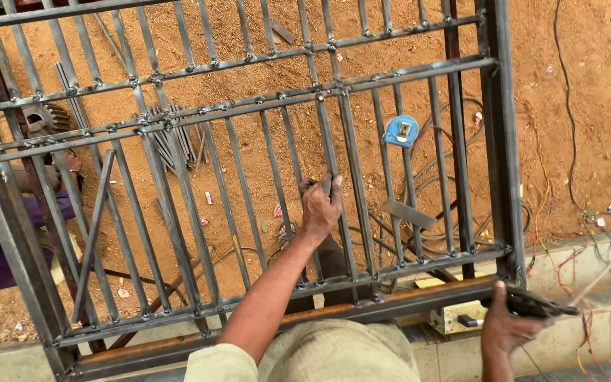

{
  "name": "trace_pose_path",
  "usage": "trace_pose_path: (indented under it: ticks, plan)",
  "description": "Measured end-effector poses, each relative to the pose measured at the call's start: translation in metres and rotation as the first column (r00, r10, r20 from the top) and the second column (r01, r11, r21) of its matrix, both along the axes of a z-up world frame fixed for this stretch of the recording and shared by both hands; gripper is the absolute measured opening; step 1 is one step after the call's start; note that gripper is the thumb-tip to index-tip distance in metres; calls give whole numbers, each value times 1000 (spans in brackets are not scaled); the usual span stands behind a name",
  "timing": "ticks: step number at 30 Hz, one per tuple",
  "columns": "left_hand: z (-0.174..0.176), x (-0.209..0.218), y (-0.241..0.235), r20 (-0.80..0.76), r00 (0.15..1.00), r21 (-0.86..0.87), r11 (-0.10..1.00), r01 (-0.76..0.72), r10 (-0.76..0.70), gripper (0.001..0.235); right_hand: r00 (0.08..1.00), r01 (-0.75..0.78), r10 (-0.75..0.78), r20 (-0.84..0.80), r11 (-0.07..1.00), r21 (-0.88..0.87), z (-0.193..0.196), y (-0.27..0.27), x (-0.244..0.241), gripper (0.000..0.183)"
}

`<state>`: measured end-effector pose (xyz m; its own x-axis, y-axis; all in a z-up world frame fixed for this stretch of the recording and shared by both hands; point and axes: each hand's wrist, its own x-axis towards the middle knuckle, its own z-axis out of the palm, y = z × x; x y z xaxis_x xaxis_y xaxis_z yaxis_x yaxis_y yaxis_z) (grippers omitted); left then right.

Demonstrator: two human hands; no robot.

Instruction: The person measures and welds metal bars onto a gate frame using a tape measure and a welding torch. They repeatedly measure spacing, position the bars, and apply welds to secure them to the frame.

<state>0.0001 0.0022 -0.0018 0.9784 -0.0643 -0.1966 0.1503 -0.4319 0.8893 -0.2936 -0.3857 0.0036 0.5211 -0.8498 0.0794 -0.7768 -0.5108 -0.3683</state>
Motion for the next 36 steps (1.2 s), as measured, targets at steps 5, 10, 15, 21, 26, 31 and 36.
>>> trace_pose_path:
  ticks: [5, 10, 15, 21, 26, 31, 36]
  plan:
    - [-6, -2, 3, 432, 902, 147, 989, -37, -30, 30, 985, 164, -168, 41, 982, 89, -19, 22, -3, 125]
    - [-35, -8, 6, 172, 985, 35, 999, 22, -27, 32, 992, 123, -123, 2, 992, -29, -14, 23, -3, 129]
    - [-22, -5, 0, 253, 967, 21, 1000, 13, -18, 39, 997, 77, -77, 7, 997, 25, -23, 53, 52, 124]
    - [17, -8, 15, 8, 991, 190, 974, 126, -130, 39, 996, 70, -78, 46, 988, 140, -22, 101, 129, 119]
    - [21, -23, 17, -176, 972, 140, 974, 180, -155, 45, 995, 78, -90, 47, 972, 220, 1, 123, 161, 115]
    - [-14, -50, 10, -319, 941, 26, 991, 131, -116, 57, 971, 18, -111, 212, 917, 399, -19, 73, 81, 110]
    - [-57, -41, 8, -126, 984, 98, 985, 140, -127, 46, 826, -173, -201, 527, 799, 576, -32, 15, 26, 109]
